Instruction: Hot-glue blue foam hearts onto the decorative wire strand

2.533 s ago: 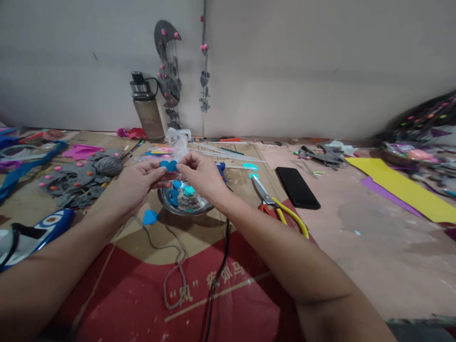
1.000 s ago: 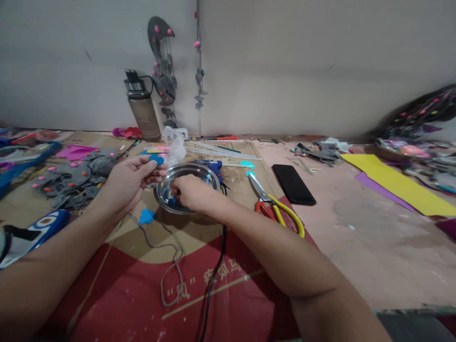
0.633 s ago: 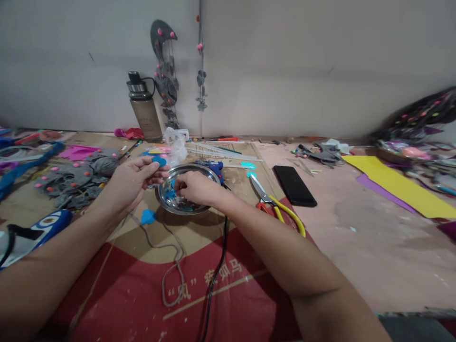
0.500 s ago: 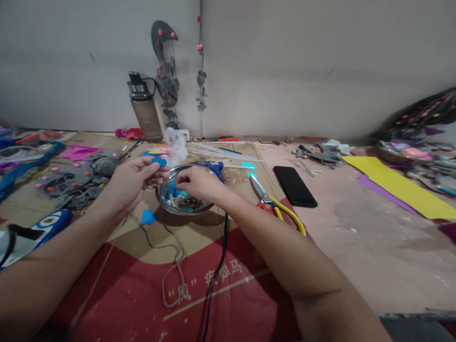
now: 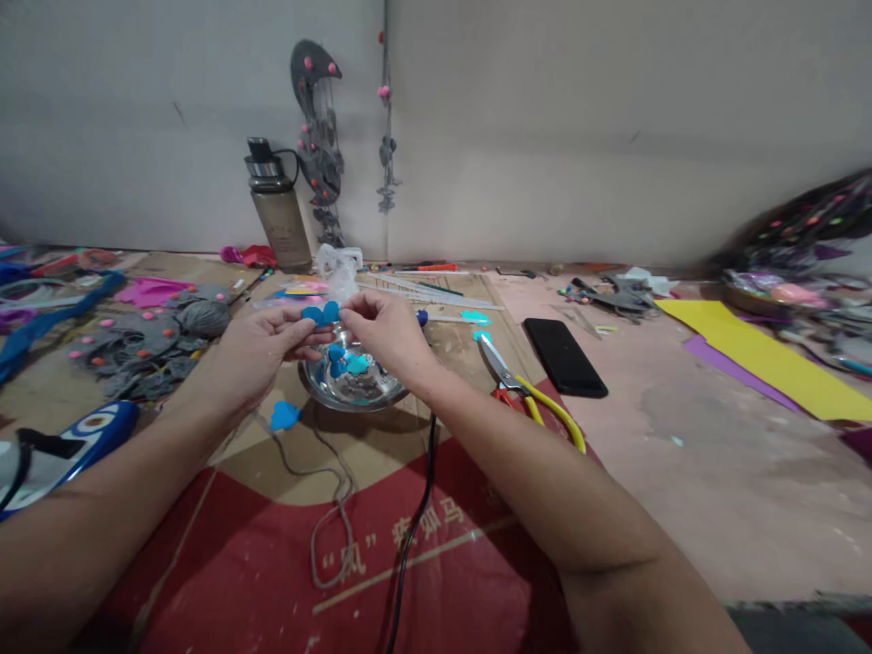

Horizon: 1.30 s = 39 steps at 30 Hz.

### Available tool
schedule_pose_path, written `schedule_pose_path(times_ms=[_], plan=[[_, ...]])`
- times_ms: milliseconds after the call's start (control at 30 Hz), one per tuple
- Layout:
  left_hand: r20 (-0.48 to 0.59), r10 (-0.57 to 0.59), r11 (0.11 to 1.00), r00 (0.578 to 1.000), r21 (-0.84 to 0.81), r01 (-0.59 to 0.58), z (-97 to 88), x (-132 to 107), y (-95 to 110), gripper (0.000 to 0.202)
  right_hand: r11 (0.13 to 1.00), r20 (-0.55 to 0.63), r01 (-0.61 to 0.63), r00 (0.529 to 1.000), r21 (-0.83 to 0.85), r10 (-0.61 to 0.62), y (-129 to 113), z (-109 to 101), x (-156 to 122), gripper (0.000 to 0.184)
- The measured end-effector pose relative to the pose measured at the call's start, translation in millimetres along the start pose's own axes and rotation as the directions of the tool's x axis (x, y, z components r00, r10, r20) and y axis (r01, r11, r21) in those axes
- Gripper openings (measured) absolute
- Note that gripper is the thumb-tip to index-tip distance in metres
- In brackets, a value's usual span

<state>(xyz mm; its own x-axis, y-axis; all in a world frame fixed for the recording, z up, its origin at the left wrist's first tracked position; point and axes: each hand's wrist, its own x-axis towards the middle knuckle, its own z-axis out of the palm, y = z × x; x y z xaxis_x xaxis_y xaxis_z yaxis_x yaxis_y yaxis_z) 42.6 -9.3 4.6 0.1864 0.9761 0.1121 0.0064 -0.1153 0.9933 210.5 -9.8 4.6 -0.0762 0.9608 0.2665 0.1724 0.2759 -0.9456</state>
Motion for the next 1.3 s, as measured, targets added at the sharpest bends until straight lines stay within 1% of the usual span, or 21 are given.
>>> schedule_pose_path(times_ms=[100, 167, 267, 400, 500, 600, 667, 733, 767, 833, 867, 933, 967, 1000, 1033, 1067, 1167, 1233, 1300], plan=[[0.012, -0.007, 1.000, 1.000, 0.002, 0.007, 2.8, -2.0, 0.8, 0.023, 0.998, -0.017, 0.035, 0.999, -0.060, -0.036, 5.1, 2.4, -0.6, 0.011], [0.042, -0.003, 1.000, 0.999, -0.001, 0.003, 3.6, -2.6, 1.4, 0.024, 0.993, -0.034, 0.052, 0.998, -0.108, -0.056, 7.1, 3.6, -1.6, 0.012], [0.081, 0.004, 1.000, 0.997, -0.010, -0.003, 4.2, -2.8, 1.9, 0.028, 0.982, -0.049, 0.088, 0.994, -0.170, -0.098, 6.3, 4.5, -4.1, 0.012], [0.085, 0.024, 1.000, 0.996, -0.010, -0.024, 5.6, -3.1, 0.1, 0.028, 0.965, -0.062, 0.133, 0.987, -0.227, -0.151, 2.8, 6.9, -7.8, 0.012], [0.054, 0.059, 0.998, 0.997, -0.020, -0.058, 6.4, -3.4, -2.2, 0.023, 0.957, -0.077, 0.156, 0.981, -0.243, -0.180, 2.0, 9.4, -8.1, 0.012], [-0.016, 0.093, 0.993, 0.996, -0.076, -0.094, 5.8, -2.4, -2.9, 0.017, 0.956, -0.032, 0.197, 0.977, -0.219, -0.209, 3.0, 8.7, -5.6, 0.017], [-0.079, 0.107, 0.983, 0.991, -0.142, -0.117, 4.3, -0.6, -2.6, 0.015, 0.941, 0.016, 0.217, 0.975, -0.262, -0.220, 5.3, 6.0, -3.5, 0.021], [-0.144, 0.108, 0.970, 0.984, -0.203, -0.136, 2.4, 1.6, -2.2, 0.013, 0.883, 0.095, 0.224, 0.975, -0.412, -0.203, 9.0, 2.9, -2.4, 0.020], [-0.167, 0.103, 0.964, 0.981, -0.225, -0.139, 1.5, 2.6, -2.0, 0.012, 0.826, 0.155, 0.235, 0.971, -0.512, -0.180, 11.2, 1.7, -2.6, 0.018], [-0.185, 0.091, 0.960, 0.978, -0.245, -0.136, 0.2, 3.9, -1.8, 0.009, 0.664, 0.293, 0.282, 0.951, -0.692, -0.099, 15.5, 0.6, -4.2, 0.017], [-0.185, 0.086, 0.960, 0.979, -0.247, -0.131, 0.0, 4.2, -1.6, 0.009, 0.580, 0.349, 0.312, 0.936, -0.752, -0.051, 17.1, 0.7, -5.4, 0.019], [-0.186, 0.079, 0.962, 0.979, -0.244, -0.124, 0.3, 4.0, -0.8, 0.008, 0.452, 0.419, 0.366, 0.908, -0.814, 0.020, 18.6, 1.6, -7.6, 0.023], [-0.188, 0.075, 0.963, 0.979, -0.242, -0.120, 0.6, 3.7, -0.2, 0.009, 0.413, 0.430, 0.377, 0.902, -0.829, 0.038, 18.5, 2.0, -8.2, 0.022], [-0.189, 0.071, 0.964, 0.979, -0.241, -0.116, 0.9, 3.3, 0.4, 0.009, 0.395, 0.425, 0.375, 0.904, -0.839, 0.046, 17.9, 2.0, -8.3, 0.022], [-0.187, 0.065, 0.964, 0.980, -0.240, -0.110, 1.1, 2.9, 1.1, 0.010, 0.401, 0.410, 0.358, 0.911, -0.843, 0.049, 16.7, 1.5, -7.8, 0.021], [-0.185, 0.060, 0.965, 0.981, -0.239, -0.104, 1.1, 2.6, 1.7, 0.011, 0.427, 0.391, 0.332, 0.919, -0.841, 0.057, 15.0, 0.3, -6.9, 0.021], [-0.178, 0.059, 0.966, 0.982, -0.237, -0.101, 0.1, 2.6, 2.1, 0.011, 0.559, 0.342, 0.236, 0.935, -0.795, 0.091, 7.2, -7.9, -2.4, 0.019], [-0.173, 0.063, 0.966, 0.983, -0.236, -0.104, -1.1, 3.1, 1.2, 0.012, 0.629, 0.336, 0.200, 0.936, -0.751, 0.102, 0.6, -15.8, 0.3, 0.017], [-0.161, 0.063, 0.967, 0.985, -0.232, -0.100, -2.2, 3.7, 0.1, 0.013, 0.654, 0.350, 0.181, 0.927, -0.735, 0.136, -4.6, -22.5, 1.7, 0.014]])
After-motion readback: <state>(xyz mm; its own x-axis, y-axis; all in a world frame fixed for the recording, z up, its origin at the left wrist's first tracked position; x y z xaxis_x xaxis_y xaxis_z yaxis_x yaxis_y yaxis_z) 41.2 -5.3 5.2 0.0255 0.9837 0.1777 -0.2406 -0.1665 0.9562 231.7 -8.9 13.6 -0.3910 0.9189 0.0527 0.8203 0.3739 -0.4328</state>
